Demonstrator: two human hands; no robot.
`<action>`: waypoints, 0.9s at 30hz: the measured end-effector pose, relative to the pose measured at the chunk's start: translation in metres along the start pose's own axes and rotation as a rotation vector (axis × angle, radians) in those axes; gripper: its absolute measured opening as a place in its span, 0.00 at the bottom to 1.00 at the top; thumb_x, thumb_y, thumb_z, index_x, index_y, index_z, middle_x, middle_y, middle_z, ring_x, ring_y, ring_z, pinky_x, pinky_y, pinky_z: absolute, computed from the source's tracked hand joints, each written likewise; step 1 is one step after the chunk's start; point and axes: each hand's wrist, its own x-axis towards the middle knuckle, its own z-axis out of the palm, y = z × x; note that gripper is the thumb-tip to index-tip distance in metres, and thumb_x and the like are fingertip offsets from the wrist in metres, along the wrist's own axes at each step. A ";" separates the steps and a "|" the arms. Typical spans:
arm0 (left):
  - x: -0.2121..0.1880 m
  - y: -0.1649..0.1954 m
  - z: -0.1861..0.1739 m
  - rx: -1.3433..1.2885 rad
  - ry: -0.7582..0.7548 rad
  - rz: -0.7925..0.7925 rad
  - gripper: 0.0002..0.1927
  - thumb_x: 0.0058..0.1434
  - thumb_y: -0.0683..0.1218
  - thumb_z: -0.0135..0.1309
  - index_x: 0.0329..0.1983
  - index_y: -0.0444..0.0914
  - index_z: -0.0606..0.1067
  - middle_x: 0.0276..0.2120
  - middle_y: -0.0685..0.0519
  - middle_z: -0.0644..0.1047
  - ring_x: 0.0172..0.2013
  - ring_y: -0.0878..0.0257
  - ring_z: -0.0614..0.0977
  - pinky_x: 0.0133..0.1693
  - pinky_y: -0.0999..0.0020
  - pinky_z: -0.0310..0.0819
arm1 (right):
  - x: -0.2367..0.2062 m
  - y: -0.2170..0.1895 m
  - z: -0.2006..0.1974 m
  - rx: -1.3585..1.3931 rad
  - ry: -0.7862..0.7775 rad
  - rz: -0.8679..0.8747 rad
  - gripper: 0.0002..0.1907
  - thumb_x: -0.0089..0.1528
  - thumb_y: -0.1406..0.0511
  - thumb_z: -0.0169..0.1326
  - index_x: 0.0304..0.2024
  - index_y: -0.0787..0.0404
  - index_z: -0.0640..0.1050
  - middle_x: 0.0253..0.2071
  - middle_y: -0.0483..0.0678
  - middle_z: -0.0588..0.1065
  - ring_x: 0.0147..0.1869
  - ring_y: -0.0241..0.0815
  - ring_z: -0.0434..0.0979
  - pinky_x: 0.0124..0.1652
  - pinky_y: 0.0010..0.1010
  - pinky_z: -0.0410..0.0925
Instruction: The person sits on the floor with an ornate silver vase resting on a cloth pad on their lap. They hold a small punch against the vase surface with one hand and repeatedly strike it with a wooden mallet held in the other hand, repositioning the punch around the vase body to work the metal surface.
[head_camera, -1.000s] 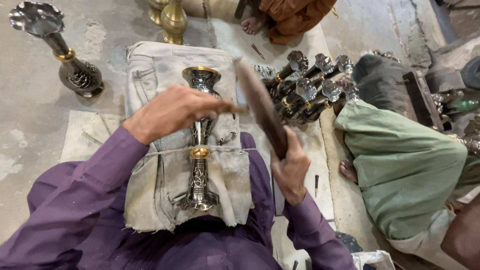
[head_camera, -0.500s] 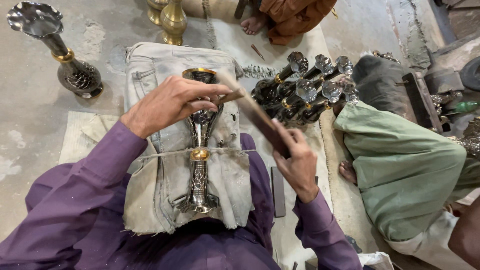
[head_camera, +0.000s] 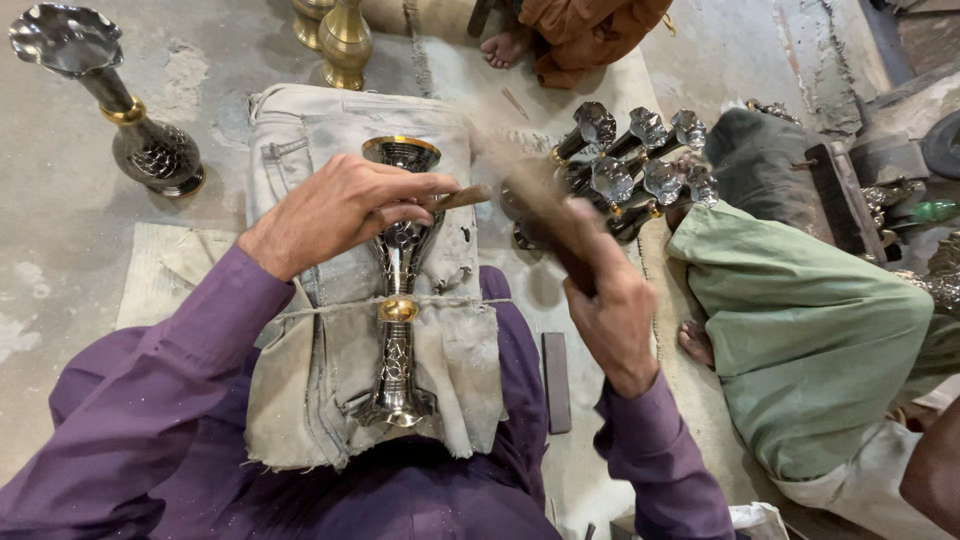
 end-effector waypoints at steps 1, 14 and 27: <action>0.000 0.000 0.000 0.023 -0.018 -0.014 0.25 0.62 0.50 0.57 0.64 0.45 0.75 0.38 0.50 0.84 0.33 0.54 0.85 0.38 0.56 0.77 | 0.004 -0.002 0.000 -0.178 -0.044 0.072 0.37 0.63 0.72 0.59 0.73 0.50 0.65 0.44 0.54 0.80 0.40 0.49 0.80 0.39 0.41 0.72; -0.025 -0.004 0.001 -0.052 0.139 -0.022 0.22 0.65 0.47 0.58 0.63 0.40 0.75 0.42 0.48 0.84 0.37 0.54 0.86 0.39 0.60 0.78 | 0.012 -0.011 0.002 0.255 0.050 0.172 0.33 0.63 0.73 0.57 0.70 0.58 0.64 0.45 0.54 0.79 0.46 0.48 0.83 0.47 0.34 0.75; -0.032 -0.012 0.006 -0.055 0.207 -0.054 0.23 0.64 0.46 0.60 0.62 0.40 0.75 0.40 0.45 0.84 0.35 0.55 0.86 0.37 0.60 0.78 | 0.044 -0.012 -0.028 -0.150 -0.029 -0.213 0.31 0.64 0.71 0.63 0.68 0.57 0.68 0.50 0.54 0.77 0.48 0.48 0.81 0.47 0.39 0.74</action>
